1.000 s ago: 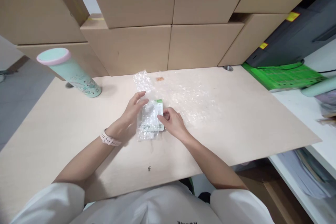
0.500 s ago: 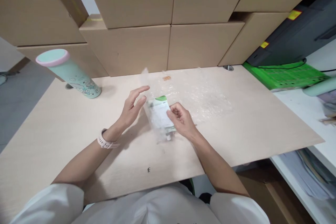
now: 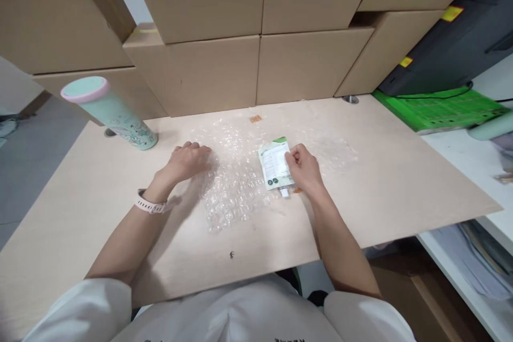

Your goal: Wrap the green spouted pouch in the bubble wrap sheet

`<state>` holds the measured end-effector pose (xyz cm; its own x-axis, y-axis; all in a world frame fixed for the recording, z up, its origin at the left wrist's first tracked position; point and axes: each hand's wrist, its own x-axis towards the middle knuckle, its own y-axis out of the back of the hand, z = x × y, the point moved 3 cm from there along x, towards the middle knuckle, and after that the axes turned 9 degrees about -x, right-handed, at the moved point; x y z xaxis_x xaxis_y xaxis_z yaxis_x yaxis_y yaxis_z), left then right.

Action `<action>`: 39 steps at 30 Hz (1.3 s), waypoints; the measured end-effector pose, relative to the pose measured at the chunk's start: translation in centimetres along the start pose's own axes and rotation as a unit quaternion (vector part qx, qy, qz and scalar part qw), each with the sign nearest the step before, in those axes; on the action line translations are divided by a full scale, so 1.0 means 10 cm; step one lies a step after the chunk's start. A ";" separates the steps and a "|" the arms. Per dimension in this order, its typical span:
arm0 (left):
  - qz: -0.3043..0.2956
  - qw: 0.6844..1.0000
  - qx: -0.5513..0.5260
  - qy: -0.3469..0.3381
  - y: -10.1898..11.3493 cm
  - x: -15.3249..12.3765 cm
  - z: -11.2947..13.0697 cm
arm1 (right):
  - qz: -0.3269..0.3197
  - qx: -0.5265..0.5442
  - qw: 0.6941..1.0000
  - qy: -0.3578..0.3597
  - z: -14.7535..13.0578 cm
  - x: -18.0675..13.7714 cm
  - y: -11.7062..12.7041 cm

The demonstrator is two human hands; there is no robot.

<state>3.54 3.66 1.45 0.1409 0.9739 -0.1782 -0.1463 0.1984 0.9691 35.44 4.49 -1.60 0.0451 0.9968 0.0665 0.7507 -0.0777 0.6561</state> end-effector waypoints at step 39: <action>0.041 0.729 -0.647 0.221 -0.32 -0.55 -0.15 | -0.144 -0.246 0.914 0.290 -0.60 -0.66 -0.75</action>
<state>1.74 -2.16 -0.91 -0.2070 0.8722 -0.4431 -0.9776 -0.2020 0.0589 25.56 -1.66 -2.40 -0.5712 0.8101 0.1318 0.2834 0.0439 0.9580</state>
